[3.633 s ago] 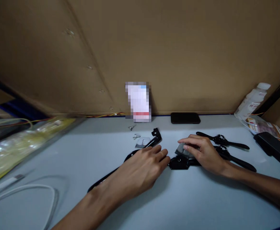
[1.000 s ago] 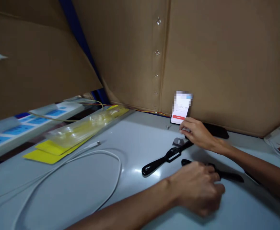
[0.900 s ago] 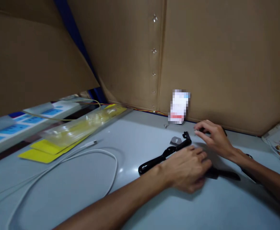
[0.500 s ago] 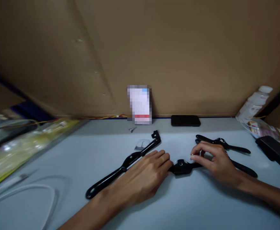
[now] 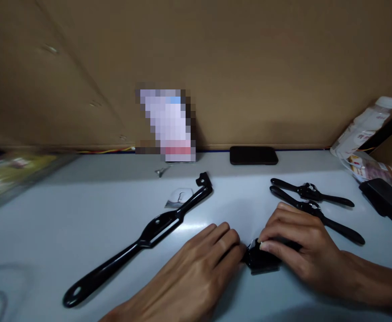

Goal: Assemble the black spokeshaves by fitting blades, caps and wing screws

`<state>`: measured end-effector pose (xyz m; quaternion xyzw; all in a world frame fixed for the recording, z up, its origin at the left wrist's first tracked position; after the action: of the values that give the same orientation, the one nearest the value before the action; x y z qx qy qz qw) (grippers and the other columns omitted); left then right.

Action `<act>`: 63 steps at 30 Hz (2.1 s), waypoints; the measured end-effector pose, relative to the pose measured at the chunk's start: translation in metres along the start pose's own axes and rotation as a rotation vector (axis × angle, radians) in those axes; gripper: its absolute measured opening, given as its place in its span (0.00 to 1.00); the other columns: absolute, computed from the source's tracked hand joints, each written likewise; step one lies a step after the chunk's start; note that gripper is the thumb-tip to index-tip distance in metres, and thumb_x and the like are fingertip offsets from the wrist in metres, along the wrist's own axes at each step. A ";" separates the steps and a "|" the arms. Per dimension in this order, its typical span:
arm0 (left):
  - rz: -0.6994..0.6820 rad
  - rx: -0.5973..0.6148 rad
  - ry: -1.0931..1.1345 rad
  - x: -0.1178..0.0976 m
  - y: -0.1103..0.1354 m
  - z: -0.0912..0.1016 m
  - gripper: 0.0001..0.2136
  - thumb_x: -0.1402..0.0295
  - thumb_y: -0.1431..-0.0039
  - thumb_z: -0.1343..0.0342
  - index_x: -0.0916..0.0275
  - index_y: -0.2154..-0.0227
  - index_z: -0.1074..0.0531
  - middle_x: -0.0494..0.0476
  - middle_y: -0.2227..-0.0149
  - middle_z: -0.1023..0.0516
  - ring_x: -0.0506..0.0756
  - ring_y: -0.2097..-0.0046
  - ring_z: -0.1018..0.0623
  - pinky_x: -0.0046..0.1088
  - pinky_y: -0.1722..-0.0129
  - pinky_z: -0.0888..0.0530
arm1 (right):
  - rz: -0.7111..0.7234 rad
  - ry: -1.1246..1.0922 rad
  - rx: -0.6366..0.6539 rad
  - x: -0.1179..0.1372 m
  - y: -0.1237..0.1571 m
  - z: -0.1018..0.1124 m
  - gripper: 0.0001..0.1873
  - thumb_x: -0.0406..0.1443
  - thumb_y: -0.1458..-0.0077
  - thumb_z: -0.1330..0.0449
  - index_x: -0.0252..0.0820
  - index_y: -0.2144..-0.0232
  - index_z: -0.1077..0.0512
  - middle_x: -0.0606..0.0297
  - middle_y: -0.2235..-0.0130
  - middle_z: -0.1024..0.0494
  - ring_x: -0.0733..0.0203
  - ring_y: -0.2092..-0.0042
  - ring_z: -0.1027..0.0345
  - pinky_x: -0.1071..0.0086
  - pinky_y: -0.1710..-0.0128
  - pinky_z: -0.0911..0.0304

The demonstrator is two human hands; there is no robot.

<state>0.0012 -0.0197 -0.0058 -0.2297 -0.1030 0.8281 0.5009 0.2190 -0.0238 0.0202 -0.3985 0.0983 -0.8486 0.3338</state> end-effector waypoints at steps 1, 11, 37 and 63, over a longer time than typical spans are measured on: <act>0.004 0.000 0.003 0.000 0.001 0.000 0.10 0.79 0.30 0.55 0.64 0.62 0.30 0.57 0.62 0.24 0.58 0.63 0.28 0.37 0.65 0.29 | 0.005 0.014 0.017 0.001 0.001 0.000 0.07 0.29 0.35 0.39 0.38 0.67 0.24 0.64 0.70 0.23 0.62 0.66 0.33 0.67 0.65 0.37; 0.097 0.002 0.096 -0.003 0.004 -0.002 0.13 0.85 0.40 0.54 0.64 0.64 0.28 0.57 0.63 0.27 0.58 0.64 0.31 0.37 0.65 0.30 | 0.168 0.307 0.125 0.000 0.008 -0.004 0.13 0.24 0.36 0.47 0.32 0.66 0.23 0.58 0.70 0.26 0.57 0.66 0.38 0.62 0.64 0.39; 0.043 -0.085 0.161 -0.005 0.010 -0.011 0.17 0.74 0.32 0.57 0.61 0.49 0.26 0.58 0.65 0.30 0.56 0.67 0.31 0.31 0.71 0.32 | -0.040 0.400 0.152 0.004 0.009 -0.009 0.16 0.28 0.36 0.49 0.41 0.76 0.33 0.64 0.75 0.31 0.60 0.71 0.41 0.64 0.70 0.46; 0.055 0.026 0.052 -0.011 0.010 0.001 0.20 0.79 0.32 0.57 0.59 0.44 0.28 0.59 0.60 0.30 0.56 0.60 0.29 0.34 0.61 0.28 | -0.152 0.017 0.182 -0.002 0.001 0.004 0.13 0.27 0.44 0.41 0.41 0.80 0.31 0.69 0.78 0.29 0.66 0.74 0.38 0.71 0.73 0.44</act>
<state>-0.0027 -0.0339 -0.0059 -0.2473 -0.0729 0.8366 0.4834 0.2231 -0.0227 0.0212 -0.3655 -0.0068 -0.8802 0.3025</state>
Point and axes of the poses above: each hand's wrist, its own y-axis away from the middle knuckle, its own z-axis out of the back of the hand, x = y × z, the point moved 1 cm from there along -y, towards the middle knuckle
